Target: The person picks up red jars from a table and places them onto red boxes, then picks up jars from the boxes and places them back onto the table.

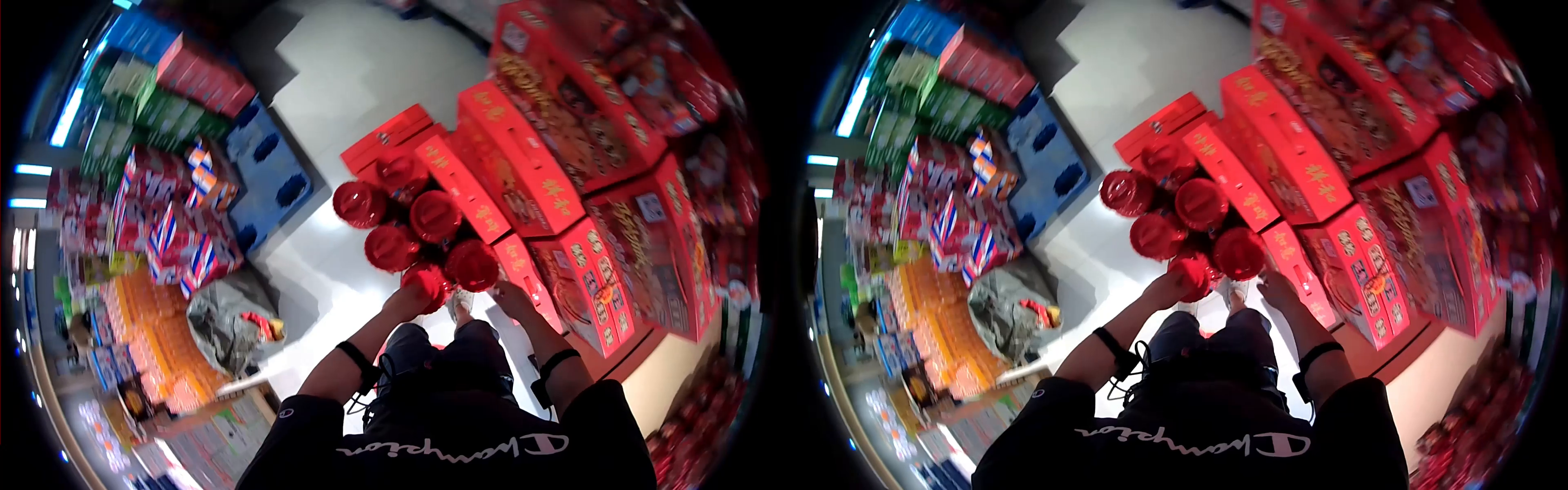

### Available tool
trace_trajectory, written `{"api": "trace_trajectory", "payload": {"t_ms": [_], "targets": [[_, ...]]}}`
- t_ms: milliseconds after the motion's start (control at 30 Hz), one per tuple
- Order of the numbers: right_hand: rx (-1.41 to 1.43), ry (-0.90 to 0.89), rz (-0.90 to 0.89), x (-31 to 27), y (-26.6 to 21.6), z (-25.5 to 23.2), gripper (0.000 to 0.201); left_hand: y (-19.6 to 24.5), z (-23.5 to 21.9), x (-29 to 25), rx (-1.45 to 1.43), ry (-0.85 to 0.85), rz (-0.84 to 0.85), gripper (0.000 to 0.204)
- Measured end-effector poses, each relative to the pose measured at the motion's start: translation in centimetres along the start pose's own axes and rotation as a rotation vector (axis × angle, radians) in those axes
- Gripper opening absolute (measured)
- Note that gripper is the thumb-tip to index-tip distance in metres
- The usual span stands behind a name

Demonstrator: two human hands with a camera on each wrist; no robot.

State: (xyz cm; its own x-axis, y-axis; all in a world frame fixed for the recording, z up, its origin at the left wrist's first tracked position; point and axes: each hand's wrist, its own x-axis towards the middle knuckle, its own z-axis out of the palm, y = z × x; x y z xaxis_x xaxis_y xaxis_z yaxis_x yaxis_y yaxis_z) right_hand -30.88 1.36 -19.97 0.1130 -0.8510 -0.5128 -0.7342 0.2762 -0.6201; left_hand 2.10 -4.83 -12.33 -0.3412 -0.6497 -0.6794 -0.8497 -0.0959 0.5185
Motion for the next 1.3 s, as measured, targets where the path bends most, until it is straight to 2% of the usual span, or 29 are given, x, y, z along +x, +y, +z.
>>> {"api": "trace_trajectory", "payload": {"t_ms": [33,67,100,133,167,200,233,267,300,333,367,400,433,467,533,567,600,633,667,733,767,833,867,933,1000,1067,1133,1200,1300], "targets": [[-0.150,-0.013,0.014,-1.4,2.7,0.9,0.036,-0.5,-0.6,-0.1,0.253,-0.016,0.241,0.042],[-0.149,-0.060,0.073,-3.3,5.1,1.6,0.040,-5.9,3.2,3.3,0.185,0.157,0.405,0.041],[-0.190,-0.045,0.127,-5.4,8.0,2.9,0.043,-3.3,1.0,1.4,0.165,0.134,0.285,0.044],[-0.144,0.050,0.218,-8.1,9.4,3.5,0.040,-0.7,-1.0,-0.3,0.158,0.167,0.405,0.044],[-0.168,0.045,0.378,-11.0,9.9,3.5,0.041,3.5,-3.8,-2.4,-0.048,0.018,0.506,0.044],[-0.090,0.166,0.515,-14.4,10.5,4.4,0.041,1.9,-2.8,-1.2,0.104,0.047,0.471,0.042],[-0.008,0.218,0.632,-18.2,8.0,3.0,0.042,4.5,-3.8,-3.0,0.205,0.042,0.356,0.044],[0.086,0.299,0.655,-20.9,9.9,5.3,0.042,4.7,-3.8,-2.6,0.178,-0.029,0.426,0.044],[0.123,0.381,0.723,-24.2,9.3,6.8,0.041,5.5,-3.7,-3.6,0.127,-0.030,0.425,0.044],[0.150,0.461,0.751,-27.2,9.7,9.5,0.040,4.4,-2.6,-2.6,0.136,-0.056,0.471,0.043],[0.173,0.431,0.867,-29.9,8.9,11.3,0.039,4.7,-2.0,-3.2,0.128,-0.131,0.488,0.043],[0.208,0.553,0.889,-32.9,8.5,14.8,0.039,3.9,-0.9,-2.5,0.131,-0.242,0.495,0.044],[0.199,0.385,0.912,-35.5,8.0,16.9,0.039,4.0,-0.3,-2.5,0.169,-0.347,0.478,0.044],[0.227,0.375,0.985,-37.9,8.4,21.0,0.043,3.0,1.4,-1.7,0.161,-0.422,0.468,0.044],[0.298,0.323,0.963,-42.6,6.7,27.5,0.047,1.7,4.5,-0.6,0.207,-0.513,0.611,0.043],[0.349,0.256,0.965,-44.8,5.5,30.2,0.046,3.9,4.5,-2.6,0.270,-0.590,0.599,0.045],[0.405,0.278,0.994,-46.6,4.9,33.8,0.044,6.4,4.6,-5.2,0.338,-0.667,0.582,0.046],[0.502,0.290,1.039,-48.5,4.3,36.8,0.043,7.2,6.0,-5.1,0.445,-0.723,0.624,0.049],[0.563,0.337,1.085,-50.3,3.8,40.1,0.043,8.3,7.9,-5.1,0.485,-0.735,0.615,0.049],[0.759,0.256,1.181,-53.6,3.1,45.0,0.044,11.3,12.2,-5.9,0.560,-0.747,0.602,0.050],[0.916,0.335,1.219,-55.4,2.8,47.1,0.044,12.9,14.6,-6.5,0.563,-0.769,0.683,0.049],[1.233,0.485,1.280,-59.7,1.4,50.6,0.045,18.5,19.4,-11.5,0.633,-0.823,0.684,0.049],[1.262,0.549,1.284,-61.6,1.1,52.0,0.046,20.2,22.4,-13.4,0.664,-0.879,0.671,0.049],[1.287,0.667,1.303,-66.6,1.3,52.0,0.048,22.8,29.8,-15.8,0.748,-0.925,0.811,0.048],[0.886,0.729,1.334,-71.1,3.2,52.7,0.055,25.3,37.8,-19.5,0.741,-0.936,0.904,0.046],[0.976,0.858,1.388,-76.3,3.9,50.9,0.055,28.3,44.7,-24.8,0.741,-0.922,1.066,0.047],[1.013,1.018,1.404,-81.6,2.3,45.3,0.051,30.9,50.3,-30.6,0.709,-0.996,1.065,0.046],[1.021,1.146,1.387,-85.6,3.2,43.6,0.049,33.3,55.1,-35.6,0.683,-1.067,1.071,0.045],[0.954,1.201,1.311,-90.0,5.5,42.3,0.046,36.0,60.5,-40.4,0.685,-1.140,1.083,0.041]]}}
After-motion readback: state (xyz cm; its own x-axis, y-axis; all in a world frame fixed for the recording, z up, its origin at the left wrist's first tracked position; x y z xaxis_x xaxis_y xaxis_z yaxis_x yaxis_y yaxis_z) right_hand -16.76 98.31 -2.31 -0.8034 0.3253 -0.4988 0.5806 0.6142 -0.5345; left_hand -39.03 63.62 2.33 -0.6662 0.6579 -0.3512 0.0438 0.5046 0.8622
